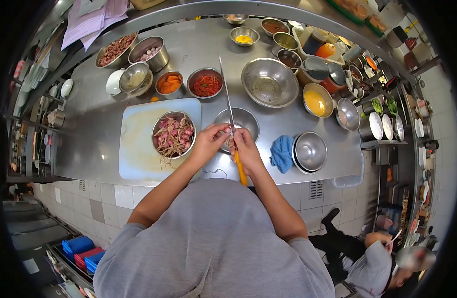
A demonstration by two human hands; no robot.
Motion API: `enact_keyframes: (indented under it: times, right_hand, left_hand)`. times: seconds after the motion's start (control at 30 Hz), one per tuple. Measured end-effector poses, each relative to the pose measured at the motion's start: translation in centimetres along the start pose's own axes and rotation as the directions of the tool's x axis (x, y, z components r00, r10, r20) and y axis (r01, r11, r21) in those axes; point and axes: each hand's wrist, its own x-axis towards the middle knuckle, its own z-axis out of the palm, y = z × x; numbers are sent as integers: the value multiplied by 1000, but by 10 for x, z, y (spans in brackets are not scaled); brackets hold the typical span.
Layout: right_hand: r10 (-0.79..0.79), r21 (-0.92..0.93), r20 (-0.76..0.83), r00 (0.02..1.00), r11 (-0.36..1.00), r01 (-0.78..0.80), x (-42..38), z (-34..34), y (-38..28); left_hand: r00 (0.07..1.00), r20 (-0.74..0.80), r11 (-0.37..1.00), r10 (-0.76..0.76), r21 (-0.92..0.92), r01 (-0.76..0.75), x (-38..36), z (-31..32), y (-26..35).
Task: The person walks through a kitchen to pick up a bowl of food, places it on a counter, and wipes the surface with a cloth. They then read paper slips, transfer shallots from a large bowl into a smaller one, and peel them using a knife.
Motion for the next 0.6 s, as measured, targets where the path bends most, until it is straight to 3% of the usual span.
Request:
enact_keyframes:
  times: [0.13, 0.27, 0.5, 0.6]
  right_hand:
    - [42, 47, 5, 999, 998, -42, -3, 0, -2]
    - [66, 67, 25, 997, 995, -68, -4, 2, -5]
    - [51, 59, 71, 996, 997, -56, -2, 1, -2]
    - [65, 18, -6, 998, 998, -65, -2, 5, -5]
  left_hand:
    - [994, 38, 958, -98, -268, 105, 0, 6, -5]
    - [974, 126, 804, -187, -550, 226, 4, 5, -23]
    - [953, 181, 772, -244, -558, 304, 2, 6, -30]
    - [935, 198, 705, -295, -614, 353, 7, 1, -38]
